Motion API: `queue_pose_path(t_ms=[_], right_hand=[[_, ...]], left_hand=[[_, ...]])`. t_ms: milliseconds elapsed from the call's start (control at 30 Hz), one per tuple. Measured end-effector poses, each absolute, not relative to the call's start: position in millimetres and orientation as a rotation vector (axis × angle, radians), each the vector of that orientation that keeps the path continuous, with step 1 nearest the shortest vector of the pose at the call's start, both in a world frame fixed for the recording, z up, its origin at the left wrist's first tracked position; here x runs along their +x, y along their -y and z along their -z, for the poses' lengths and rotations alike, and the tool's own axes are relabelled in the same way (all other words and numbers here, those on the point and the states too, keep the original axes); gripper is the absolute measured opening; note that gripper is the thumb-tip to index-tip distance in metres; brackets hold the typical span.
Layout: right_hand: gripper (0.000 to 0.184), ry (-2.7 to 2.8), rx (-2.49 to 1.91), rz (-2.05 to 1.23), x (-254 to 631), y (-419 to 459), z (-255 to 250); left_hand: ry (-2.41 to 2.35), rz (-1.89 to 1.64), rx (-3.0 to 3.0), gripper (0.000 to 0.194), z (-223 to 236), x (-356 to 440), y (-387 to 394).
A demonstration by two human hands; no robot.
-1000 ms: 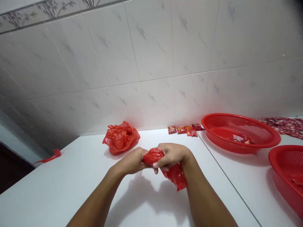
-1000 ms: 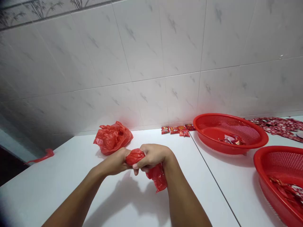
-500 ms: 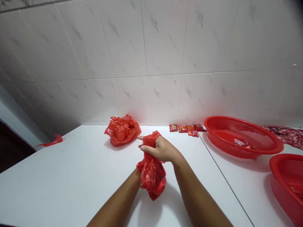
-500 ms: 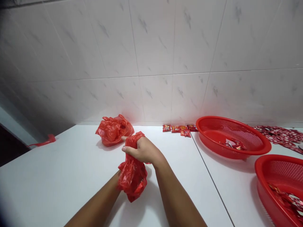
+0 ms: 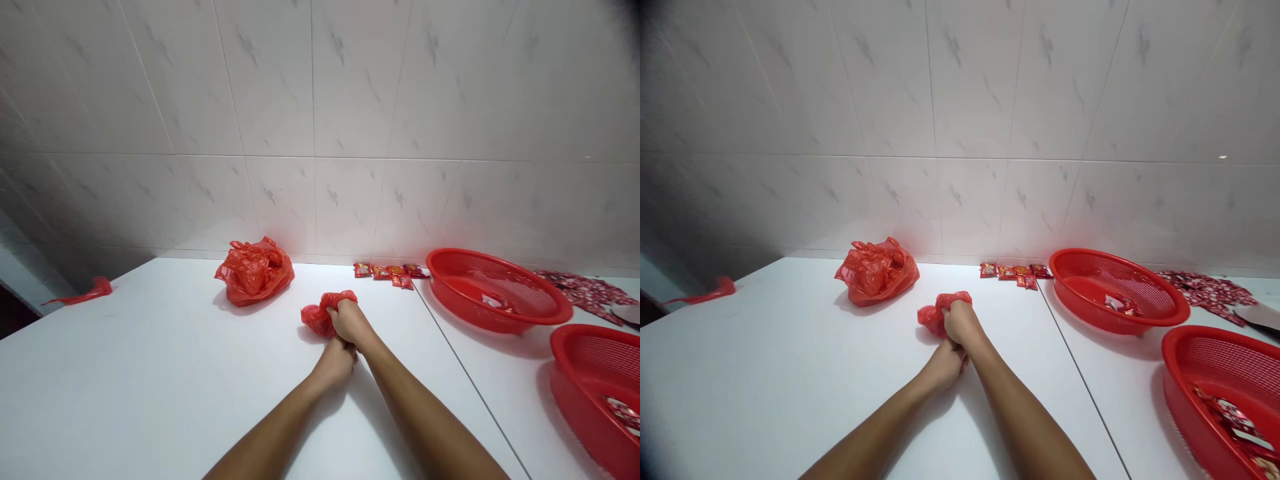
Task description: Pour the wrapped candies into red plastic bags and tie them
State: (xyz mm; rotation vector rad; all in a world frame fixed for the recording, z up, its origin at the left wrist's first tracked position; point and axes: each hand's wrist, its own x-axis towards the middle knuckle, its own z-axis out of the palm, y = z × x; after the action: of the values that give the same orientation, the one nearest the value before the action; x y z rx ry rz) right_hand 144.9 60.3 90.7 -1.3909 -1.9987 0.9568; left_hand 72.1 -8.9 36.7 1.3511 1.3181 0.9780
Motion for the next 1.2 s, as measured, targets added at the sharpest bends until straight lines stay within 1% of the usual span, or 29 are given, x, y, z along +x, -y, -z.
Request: queue_pose_path(t_ms=[100, 133, 200, 300, 400, 467, 533, 567, 667, 733, 867, 967, 1033, 1133, 1200], right_hand=[[0.030, 2.068, -1.409, -1.096, 168.7, -56.1, -83.9], [0.028, 2.101, -1.351, -1.162, 177.9, -52.5, -85.0], [0.024, 2.148, -1.144, -1.292, 195.5, -44.4, -88.9], [0.024, 2.080, -0.827, -1.443, 213.7, -35.5, -88.7], [0.025, 1.833, -0.644, -1.678, 219.0, -34.2, -76.1], [0.030, 1.633, -0.528, -1.783, 218.8, -35.4, -65.8], [0.036, 1.518, -0.460, -1.786, 220.5, -35.5, -58.7], [0.037, 1.502, -0.446, -1.779, 223.0, -34.9, -56.9], [0.028, 1.607, -0.438, -1.798, 236.5, -30.7, -56.5], [0.032, 1.741, -0.442, -1.791, 246.2, -27.5, -58.2], [0.032, 1.896, -0.569, -1.582, 251.7, -23.1, -59.8], [0.033, 1.824, -0.637, -1.374, 245.7, -24.1, -56.1], [0.035, 1.771, -0.680, -1.310, 242.0, -26.4, -51.9], [0.036, 1.727, -0.739, -1.336, 239.3, -29.1, -48.3], [0.030, 1.709, -0.761, -1.389, 238.0, -28.7, -51.0]], left_hand=[[-1.381, -0.927, 1.550, 0.017, -55.9, 53.0, 15.8], [-1.388, -0.902, 1.605, 0.018, -63.7, 47.5, 19.0], [-1.417, -0.823, 1.738, 0.027, -79.0, 39.3, 26.0], [-1.439, -0.711, 1.921, 0.039, -95.5, 33.0, 34.4], [-1.431, -0.723, 1.942, 0.039, -101.3, 28.7, 36.3], [-1.439, -0.778, 1.917, 0.038, -100.7, 24.7, 33.6], [-1.406, -0.861, 1.861, 0.035, -98.6, 19.4, 28.9], [-1.382, -0.900, 1.820, 0.033, -97.2, 16.5, 26.1], [-1.362, -0.965, 1.721, 0.025, -92.8, 8.9, 19.1], [-1.387, -0.954, 1.701, 0.024, -89.9, 6.5, 16.6], [-1.358, -0.968, 1.692, 0.027, -86.3, 7.7, 15.3], [-1.312, -1.016, 1.679, 0.025, -84.5, 9.3, 14.2], [-1.284, -1.002, 1.661, 0.023, -83.0, 9.7, 13.0], [-1.234, -0.950, 1.627, 0.021, -80.9, 10.3, 11.9], [-1.248, -0.954, 1.621, 0.018, -80.4, 11.9, 12.6]])
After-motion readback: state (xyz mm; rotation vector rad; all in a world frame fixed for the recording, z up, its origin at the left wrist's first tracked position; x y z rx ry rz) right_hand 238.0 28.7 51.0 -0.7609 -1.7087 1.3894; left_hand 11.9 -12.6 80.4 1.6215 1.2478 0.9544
